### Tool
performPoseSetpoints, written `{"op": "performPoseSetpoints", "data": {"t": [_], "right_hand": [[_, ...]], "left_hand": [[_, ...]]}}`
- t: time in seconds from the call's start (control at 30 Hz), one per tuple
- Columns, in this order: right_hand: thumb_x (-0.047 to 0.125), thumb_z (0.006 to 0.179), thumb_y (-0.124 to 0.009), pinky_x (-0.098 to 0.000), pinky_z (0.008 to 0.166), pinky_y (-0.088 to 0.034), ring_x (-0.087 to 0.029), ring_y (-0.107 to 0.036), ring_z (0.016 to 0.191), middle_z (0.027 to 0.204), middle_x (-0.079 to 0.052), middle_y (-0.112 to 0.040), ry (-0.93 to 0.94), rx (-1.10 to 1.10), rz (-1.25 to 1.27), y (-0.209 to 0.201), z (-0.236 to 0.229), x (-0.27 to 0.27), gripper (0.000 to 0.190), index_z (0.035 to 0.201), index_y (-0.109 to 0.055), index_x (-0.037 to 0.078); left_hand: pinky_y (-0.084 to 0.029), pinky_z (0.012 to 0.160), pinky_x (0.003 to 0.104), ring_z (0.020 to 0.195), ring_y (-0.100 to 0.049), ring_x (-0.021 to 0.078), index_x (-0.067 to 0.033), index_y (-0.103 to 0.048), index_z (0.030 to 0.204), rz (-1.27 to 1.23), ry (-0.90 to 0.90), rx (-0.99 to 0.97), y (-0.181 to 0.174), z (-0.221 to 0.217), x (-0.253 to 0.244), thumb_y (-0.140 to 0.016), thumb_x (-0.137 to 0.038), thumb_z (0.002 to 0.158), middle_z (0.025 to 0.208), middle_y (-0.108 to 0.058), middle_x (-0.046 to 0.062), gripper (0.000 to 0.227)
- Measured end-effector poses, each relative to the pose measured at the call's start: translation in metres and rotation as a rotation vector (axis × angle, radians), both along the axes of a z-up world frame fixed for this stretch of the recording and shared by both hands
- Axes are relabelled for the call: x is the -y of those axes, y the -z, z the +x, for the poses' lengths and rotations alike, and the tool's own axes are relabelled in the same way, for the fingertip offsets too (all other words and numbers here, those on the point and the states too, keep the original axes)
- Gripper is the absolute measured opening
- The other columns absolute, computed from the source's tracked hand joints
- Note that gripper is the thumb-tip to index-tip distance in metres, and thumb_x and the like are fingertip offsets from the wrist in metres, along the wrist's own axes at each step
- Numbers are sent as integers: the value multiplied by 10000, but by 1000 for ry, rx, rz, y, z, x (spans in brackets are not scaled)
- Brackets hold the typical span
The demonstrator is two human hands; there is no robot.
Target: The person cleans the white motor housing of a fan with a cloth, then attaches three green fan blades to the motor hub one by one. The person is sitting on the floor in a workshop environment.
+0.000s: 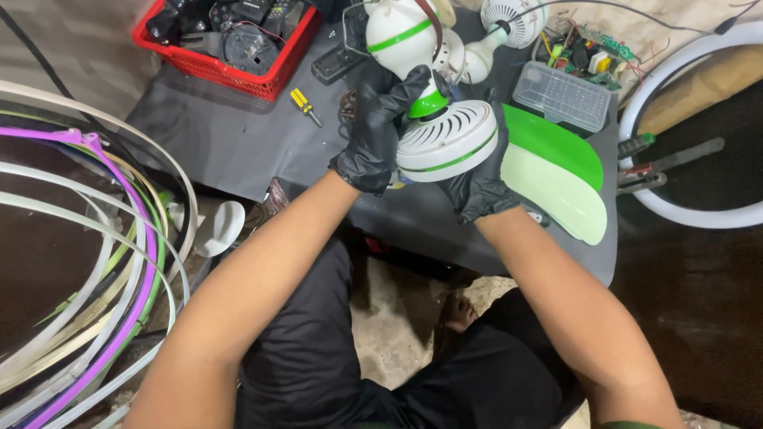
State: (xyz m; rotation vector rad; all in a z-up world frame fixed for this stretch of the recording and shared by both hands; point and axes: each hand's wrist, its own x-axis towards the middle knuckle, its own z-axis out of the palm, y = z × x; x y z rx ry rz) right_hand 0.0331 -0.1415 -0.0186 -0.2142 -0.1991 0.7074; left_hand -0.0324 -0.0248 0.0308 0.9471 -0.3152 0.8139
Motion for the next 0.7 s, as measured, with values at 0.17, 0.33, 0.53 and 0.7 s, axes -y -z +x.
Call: {"op": "performPoseSetpoints", "data": {"t": [0.17,0.33,0.53,0.7], "right_hand": [[379,951,-681,-486,1275,-413,-326,-595,1348,1397,-155,-651,224,137,55,-24,3,7,513,1349,-644,57],[340,998,-563,-444,1105,-509,-281,-672,1131,1138,-121,-738,417,363,-253,-32,-4,11,339,1111,-725,65],[185,1038,-523,-374,997,-449,-246,-586,1069,1059,-92,-604,752,1150,-792,-63,-38,20,194,1040,-654,42],[97,1035,-601,-459,978,-487,-342,-596,1127,1169,-181,-611,873,1539,-796,-77,-58,21,122,1042,-704,31]], "left_hand": [[-586,1112,441,1234,-689,316,-6,-637,1330,119,-23,-41,9,7,-9,-751,-157,996,1319,-700,138,383],[-591,1100,439,1228,-690,319,1,-634,1326,140,-56,-37,4,6,-13,-759,-127,975,1307,-703,146,394],[-600,1082,438,1219,-700,317,-29,-627,1332,163,-118,-38,9,12,-19,-765,-109,966,1302,-708,151,400],[-582,1136,464,1289,-666,345,-35,-573,1404,137,-168,-55,25,23,-34,-791,-56,961,1380,-667,173,494]]}}
